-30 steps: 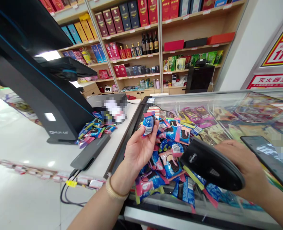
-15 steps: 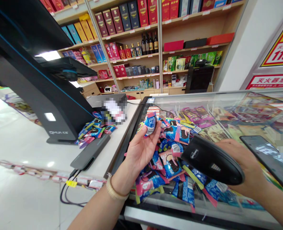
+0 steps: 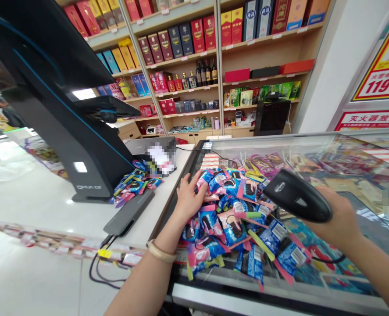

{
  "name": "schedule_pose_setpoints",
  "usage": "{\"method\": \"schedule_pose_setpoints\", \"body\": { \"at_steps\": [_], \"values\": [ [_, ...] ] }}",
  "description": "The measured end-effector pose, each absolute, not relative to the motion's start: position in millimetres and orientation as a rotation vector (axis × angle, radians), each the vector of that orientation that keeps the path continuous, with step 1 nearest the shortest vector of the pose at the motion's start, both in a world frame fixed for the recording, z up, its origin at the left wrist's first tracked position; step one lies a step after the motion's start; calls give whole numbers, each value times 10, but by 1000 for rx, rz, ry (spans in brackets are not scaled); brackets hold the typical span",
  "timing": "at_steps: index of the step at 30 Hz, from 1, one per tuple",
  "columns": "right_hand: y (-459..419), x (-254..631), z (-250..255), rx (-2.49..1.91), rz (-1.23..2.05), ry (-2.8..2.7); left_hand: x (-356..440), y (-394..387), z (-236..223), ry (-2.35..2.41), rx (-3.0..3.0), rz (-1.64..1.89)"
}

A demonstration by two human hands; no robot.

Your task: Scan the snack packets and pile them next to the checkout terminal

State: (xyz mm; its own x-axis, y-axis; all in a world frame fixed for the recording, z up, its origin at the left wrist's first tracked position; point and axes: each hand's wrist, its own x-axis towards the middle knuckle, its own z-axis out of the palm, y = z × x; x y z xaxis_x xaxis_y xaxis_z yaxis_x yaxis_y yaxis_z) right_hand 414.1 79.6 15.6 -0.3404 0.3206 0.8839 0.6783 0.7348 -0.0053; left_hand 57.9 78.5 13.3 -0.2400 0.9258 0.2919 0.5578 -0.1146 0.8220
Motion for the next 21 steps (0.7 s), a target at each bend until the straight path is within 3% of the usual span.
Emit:
{"method": "schedule_pose_setpoints", "body": {
  "at_steps": [7, 13, 18, 21],
  "values": [
    [857, 4183, 70, -769, -404, -1932, 677, 1019, -11, 1700, 1772, 1092],
    [948, 4321, -76, -885, -437, -1935, 661, 900, 227, 2049, 1861, 889],
    [984, 4368, -114, -900, -412, -1925, 84, 652, 476, 2344, 1956, 1152],
    [992, 4380, -93, -855, -443, -1936, -473, 529, 578, 2756, 1821, 1099]
  ]
}}
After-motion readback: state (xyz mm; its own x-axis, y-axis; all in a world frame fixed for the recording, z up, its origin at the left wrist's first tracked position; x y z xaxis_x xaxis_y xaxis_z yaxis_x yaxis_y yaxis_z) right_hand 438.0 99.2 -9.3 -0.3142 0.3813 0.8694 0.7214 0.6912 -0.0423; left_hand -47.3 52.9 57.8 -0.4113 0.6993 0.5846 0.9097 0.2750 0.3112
